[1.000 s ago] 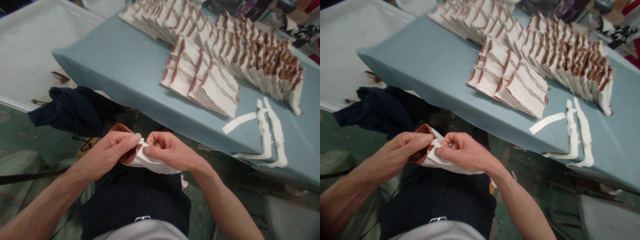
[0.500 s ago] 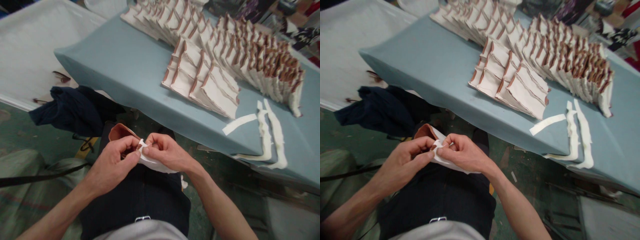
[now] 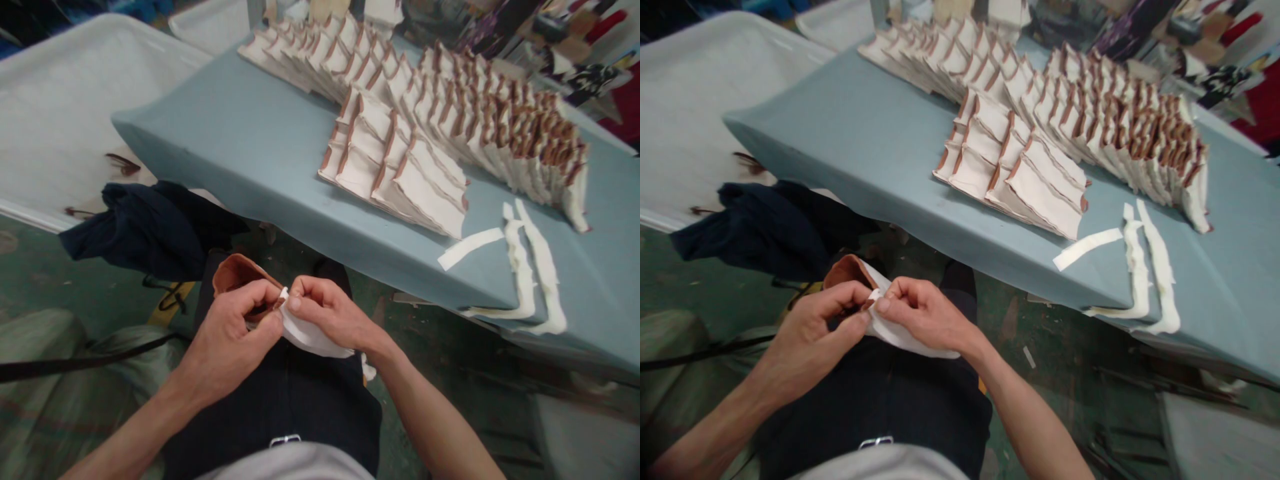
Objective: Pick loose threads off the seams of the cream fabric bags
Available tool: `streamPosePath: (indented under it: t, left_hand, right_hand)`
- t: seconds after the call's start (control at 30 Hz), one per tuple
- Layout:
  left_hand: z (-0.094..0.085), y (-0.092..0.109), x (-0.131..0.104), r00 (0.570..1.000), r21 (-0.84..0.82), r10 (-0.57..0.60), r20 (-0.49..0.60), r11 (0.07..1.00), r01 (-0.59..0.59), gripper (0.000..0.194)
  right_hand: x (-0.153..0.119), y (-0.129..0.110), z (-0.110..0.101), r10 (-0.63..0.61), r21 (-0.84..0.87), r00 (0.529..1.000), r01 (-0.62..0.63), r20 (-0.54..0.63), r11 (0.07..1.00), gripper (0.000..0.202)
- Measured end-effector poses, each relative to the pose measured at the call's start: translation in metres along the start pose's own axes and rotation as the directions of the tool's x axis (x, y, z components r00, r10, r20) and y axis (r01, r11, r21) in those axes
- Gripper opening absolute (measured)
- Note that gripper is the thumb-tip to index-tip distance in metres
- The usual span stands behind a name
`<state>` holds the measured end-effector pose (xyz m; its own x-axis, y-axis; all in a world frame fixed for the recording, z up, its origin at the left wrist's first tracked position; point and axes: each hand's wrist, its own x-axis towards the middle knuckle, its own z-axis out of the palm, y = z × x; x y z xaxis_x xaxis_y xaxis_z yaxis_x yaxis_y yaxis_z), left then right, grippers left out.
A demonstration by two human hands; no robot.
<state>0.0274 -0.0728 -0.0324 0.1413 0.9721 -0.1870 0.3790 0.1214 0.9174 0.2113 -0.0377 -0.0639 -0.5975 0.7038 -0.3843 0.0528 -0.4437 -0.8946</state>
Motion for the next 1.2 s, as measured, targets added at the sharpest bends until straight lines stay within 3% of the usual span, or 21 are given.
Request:
streamPosePath:
  t: [0.13, 0.33, 0.5, 0.63, 0.7, 0.8, 0.9, 0.97, 1.03, 1.13, 1.2]
  left_hand:
    - [0.001, 0.005, -0.002, 1.0, 0.023, 0.017, -0.003, 1.0, -0.017, 0.023]
    - [0.007, 0.003, -0.002, 0.999, 0.008, -0.019, 0.039, 1.0, 0.018, 0.018]
    - [0.01, 0.004, 0.007, 1.0, 0.0, 0.03, -0.006, 1.0, -0.03, 0.017]
    - [-0.001, 0.008, 0.017, 0.993, -0.028, 0.076, 0.096, 0.997, -0.074, 0.015]
    - [-0.009, 0.009, 0.021, 0.977, -0.043, 0.081, 0.195, 0.996, -0.074, 0.012]
    - [-0.017, 0.013, 0.025, 0.95, -0.097, 0.069, 0.305, 0.994, -0.041, 0.01]
    - [-0.023, 0.018, 0.027, 0.927, -0.149, 0.054, 0.371, 0.989, 0.002, 0.012]
    - [-0.026, 0.023, 0.027, 0.919, -0.116, 0.052, 0.392, 0.993, -0.006, 0.015]
    - [-0.03, 0.029, 0.025, 0.915, -0.061, 0.079, 0.395, 0.996, -0.059, 0.017]
    - [-0.036, 0.038, 0.02, 0.907, 0.008, 0.127, 0.403, 0.99, -0.142, 0.021]
    - [-0.04, 0.042, 0.016, 0.906, 0.03, 0.162, 0.391, 0.982, -0.188, 0.021]
  right_hand:
    - [-0.003, 0.003, 0.002, -0.02, 0.084, 1.0, 0.019, 0.005, 0.996, 0.057]
    - [0.0, 0.014, -0.003, 0.001, 0.134, 0.991, -0.019, 0.136, 0.991, 0.06]
    - [0.007, 0.022, 0.006, -0.226, -0.012, 0.973, 0.227, 0.048, 0.974, 0.059]
    - [0.006, 0.021, 0.007, -0.345, -0.147, 0.938, 0.347, 0.043, 0.926, 0.052]
    - [0.004, 0.016, 0.0, -0.397, -0.266, 0.912, 0.41, 0.102, 0.872, 0.047]
    - [0.0, 0.003, -0.013, -0.505, -0.536, 0.849, 0.502, 0.156, 0.679, 0.041]
    - [-0.006, -0.014, -0.022, -0.638, -0.711, 0.767, 0.484, 0.063, 0.511, 0.037]
    - [-0.01, -0.025, -0.022, -0.715, -0.704, 0.699, 0.5, -0.015, 0.504, 0.03]
    - [-0.013, -0.037, -0.017, -0.759, -0.64, 0.652, 0.579, -0.009, 0.505, 0.028]
    - [-0.011, -0.054, -0.008, -0.763, -0.54, 0.625, 0.704, 0.163, 0.461, 0.049]
    - [-0.006, -0.062, -0.005, -0.735, -0.513, 0.622, 0.739, 0.27, 0.437, 0.051]
